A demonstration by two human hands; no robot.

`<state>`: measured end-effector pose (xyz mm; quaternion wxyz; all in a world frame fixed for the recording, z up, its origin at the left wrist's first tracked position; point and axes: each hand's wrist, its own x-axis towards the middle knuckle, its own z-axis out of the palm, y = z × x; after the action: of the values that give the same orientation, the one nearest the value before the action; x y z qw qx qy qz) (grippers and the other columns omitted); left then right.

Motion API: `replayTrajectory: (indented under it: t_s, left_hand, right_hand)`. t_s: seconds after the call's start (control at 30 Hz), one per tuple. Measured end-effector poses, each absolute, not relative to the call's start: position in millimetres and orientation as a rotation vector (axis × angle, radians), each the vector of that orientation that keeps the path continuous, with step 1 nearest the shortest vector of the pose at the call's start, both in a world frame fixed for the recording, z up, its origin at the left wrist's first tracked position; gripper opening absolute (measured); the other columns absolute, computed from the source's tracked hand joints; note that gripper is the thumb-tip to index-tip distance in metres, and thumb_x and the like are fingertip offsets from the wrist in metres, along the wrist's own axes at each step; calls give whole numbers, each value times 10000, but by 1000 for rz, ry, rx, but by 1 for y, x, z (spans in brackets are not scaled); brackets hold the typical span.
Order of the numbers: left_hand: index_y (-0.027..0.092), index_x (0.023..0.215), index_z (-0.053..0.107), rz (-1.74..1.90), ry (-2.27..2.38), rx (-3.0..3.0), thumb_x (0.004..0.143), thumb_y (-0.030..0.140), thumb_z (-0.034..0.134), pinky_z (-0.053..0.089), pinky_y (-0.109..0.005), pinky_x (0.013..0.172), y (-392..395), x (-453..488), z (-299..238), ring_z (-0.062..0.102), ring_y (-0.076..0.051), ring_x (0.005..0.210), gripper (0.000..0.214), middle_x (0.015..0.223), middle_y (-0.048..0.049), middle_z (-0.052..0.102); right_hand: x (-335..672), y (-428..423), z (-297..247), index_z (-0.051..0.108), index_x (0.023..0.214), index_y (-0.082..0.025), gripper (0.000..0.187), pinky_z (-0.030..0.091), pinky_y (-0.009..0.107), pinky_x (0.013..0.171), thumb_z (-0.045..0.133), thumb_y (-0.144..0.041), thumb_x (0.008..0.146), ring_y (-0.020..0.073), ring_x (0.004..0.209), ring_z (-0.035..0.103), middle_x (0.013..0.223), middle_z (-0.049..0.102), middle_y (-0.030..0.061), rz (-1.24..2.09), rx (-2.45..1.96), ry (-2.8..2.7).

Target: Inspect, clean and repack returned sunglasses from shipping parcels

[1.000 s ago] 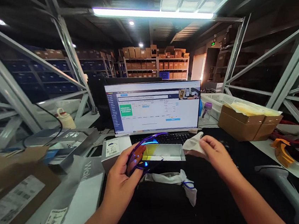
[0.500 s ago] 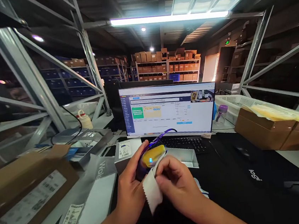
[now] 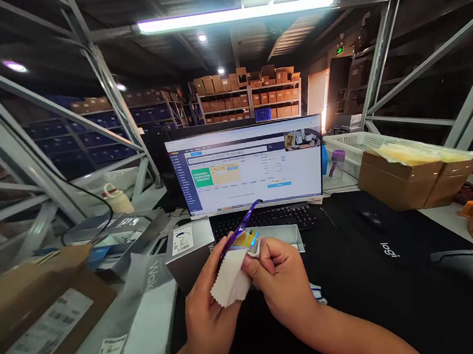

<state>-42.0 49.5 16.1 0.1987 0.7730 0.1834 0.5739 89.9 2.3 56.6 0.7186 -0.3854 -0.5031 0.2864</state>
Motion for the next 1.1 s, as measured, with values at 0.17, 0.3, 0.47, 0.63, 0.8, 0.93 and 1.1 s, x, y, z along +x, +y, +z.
replayTrajectory:
  t_s: [0.17,0.3,0.47,0.63,0.8,0.93,1.1]
  left_hand:
    - [293,1541,382,1594,480,2300,902,66,564,427,-336,1176,51,-43,20,562,-201,1330,702,1470,-16,564]
    - [277,1552,365,1638,460,2377,870,10,529,381,-357,1212,49,-43,19,509,-203,1380,751,1510,-15,517]
    - [275,1541,386,1644,457,2319,919,94,582,415,-373,1190,50,-48,20,551,-219,1343,678,1498,-34,532]
    - [239,1545,380,1659,453,2348,952,214,622,463,-362,1151,48,-50,24,604,-231,1284,640,1468,-74,561]
    - [246,1559,348,1668,400,2434,918,63,563,389,-370,1208,47,-45,21,527,-207,1365,701,1477,-40,554]
    - [289,1542,379,1638,443,2373,906,37,549,369,-355,1217,48,-46,20,519,-187,1371,705,1488,-5,543]
    - [273,1532,404,1582,473,2306,951,168,586,403,-369,1195,50,-55,29,548,-220,1346,617,1508,-42,522]
  right_hand:
    - [104,5,64,273,590,-208,629,302,186,477,854,-390,747,74,508,303,538,358,-70,856,-697,-886]
    - [103,3,63,282,603,-209,616,341,194,503,857,-376,751,83,528,337,563,385,-66,804,-674,-783]
    - [78,-6,42,323,554,-210,503,306,193,466,788,-232,743,78,490,328,520,393,-66,483,-869,-934]
    - [78,-9,47,346,524,-205,466,296,197,469,783,-186,685,72,483,315,504,396,-68,562,-884,-1037]
    - [103,-7,70,298,608,-211,612,357,207,534,903,-296,645,91,541,403,562,469,-59,1014,-621,-783]
    - [92,-4,61,312,629,-213,585,355,210,552,875,-353,698,100,567,412,583,455,-60,940,-630,-711]
    - [70,-4,42,357,516,-195,457,273,211,504,777,-171,695,83,519,313,519,382,-67,476,-839,-988]
